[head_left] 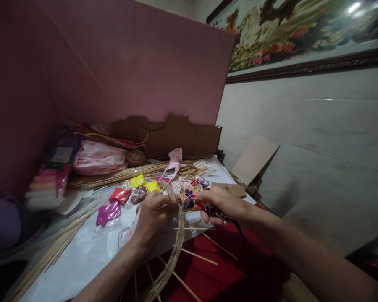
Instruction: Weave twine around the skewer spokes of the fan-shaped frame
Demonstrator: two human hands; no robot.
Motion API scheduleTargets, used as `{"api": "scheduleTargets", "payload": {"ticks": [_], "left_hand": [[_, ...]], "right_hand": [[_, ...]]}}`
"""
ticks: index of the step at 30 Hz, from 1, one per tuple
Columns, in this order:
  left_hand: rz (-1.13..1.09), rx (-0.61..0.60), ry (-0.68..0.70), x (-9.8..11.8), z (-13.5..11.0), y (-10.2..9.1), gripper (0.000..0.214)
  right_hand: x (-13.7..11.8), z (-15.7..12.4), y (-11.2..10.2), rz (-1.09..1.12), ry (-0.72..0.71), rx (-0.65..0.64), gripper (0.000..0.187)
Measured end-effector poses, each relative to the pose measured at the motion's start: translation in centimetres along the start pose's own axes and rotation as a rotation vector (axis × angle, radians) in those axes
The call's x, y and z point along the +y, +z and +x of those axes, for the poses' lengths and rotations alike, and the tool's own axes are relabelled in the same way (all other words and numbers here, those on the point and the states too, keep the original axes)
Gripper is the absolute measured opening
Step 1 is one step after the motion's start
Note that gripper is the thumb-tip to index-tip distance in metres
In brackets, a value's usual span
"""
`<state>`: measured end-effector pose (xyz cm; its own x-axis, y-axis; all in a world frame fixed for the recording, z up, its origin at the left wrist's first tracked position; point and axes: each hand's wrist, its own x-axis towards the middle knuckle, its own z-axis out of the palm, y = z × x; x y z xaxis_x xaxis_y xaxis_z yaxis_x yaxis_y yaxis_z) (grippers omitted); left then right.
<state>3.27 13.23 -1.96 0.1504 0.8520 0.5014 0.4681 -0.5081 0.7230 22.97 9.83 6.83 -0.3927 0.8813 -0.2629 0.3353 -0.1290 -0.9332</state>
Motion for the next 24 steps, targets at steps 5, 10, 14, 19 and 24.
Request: {"api": "scheduleTargets", "payload": {"ticks": [5, 10, 14, 19, 24], "left_hand": [[0.009, 0.012, -0.002, -0.06, 0.03, 0.03, 0.018], [-0.007, 0.008, 0.006, 0.09, -0.02, -0.04, 0.017], [-0.005, 0.009, -0.002, 0.3, -0.03, -0.12, 0.017], [-0.006, 0.005, 0.006, 0.35, 0.08, -0.11, 0.018], [0.005, 0.025, 0.011, 0.28, 0.06, -0.05, 0.017]], "right_hand": [[0.09, -0.08, 0.08, 0.01, -0.002, 0.009, 0.034], [-0.14, -0.17, 0.17, 0.042, -0.001, 0.014, 0.035], [-0.16, -0.12, 0.23, 0.028, 0.002, 0.02, 0.034], [-0.12, -0.11, 0.28, 0.024, -0.003, 0.016, 0.031], [-0.52, -0.32, 0.39, -0.033, 0.013, 0.038, 0.034]]}}
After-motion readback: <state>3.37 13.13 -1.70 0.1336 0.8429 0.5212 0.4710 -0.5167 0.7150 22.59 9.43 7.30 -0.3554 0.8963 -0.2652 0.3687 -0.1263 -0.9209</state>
